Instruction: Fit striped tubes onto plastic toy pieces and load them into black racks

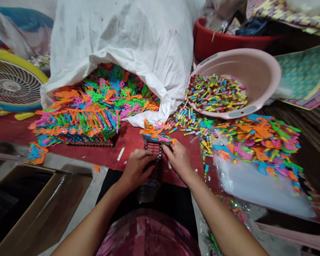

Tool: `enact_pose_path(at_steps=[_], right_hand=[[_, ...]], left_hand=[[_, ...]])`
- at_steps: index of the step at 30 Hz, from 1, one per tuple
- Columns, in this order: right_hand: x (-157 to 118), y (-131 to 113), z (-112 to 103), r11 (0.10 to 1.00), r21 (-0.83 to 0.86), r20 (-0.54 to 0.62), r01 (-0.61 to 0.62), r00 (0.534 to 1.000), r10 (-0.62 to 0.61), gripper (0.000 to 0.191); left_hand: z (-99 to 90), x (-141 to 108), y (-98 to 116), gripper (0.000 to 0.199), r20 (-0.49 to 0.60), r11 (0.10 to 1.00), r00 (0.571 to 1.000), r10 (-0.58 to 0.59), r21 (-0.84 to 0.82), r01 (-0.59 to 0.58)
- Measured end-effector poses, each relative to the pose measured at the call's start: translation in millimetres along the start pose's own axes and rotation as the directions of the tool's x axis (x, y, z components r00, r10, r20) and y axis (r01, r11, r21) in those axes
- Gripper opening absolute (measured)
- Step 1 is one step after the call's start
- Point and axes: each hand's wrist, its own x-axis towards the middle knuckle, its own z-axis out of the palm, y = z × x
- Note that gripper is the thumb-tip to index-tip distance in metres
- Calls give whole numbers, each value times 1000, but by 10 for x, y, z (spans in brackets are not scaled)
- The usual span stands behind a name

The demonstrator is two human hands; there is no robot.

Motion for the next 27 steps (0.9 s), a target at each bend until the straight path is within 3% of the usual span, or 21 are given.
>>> enact_pose_path(at_steps=[5,9,13,18,23,27], right_hand=[[-14,8,54,993,-115,0,21,1000,-22,40],[13,56,-6,972,-208,82,109,992,-93,47],[30,126,-74,972,-167,144,168,979,-144,48],[-26,167,-81,988,-98,139,118,985,-104,49],[-78,125,-102,996,-22,157,90,984,-86,42],[-102,114,-220,987,-15,177,162,972,-157,25]], left_hand=[[-12,9,-28,26,31,1000,999,12,-8,-11],[-57,9,-53,28,61,999,998,30,-16,-29],[-103,5,-69,27,69,998,997,44,-49,-41],[-144,15,-81,26,68,993,995,73,-95,-66],[-194,32,-85,27,89,989,992,89,-125,-77],[-193,34,-104,26,94,988,991,92,-131,-79]])
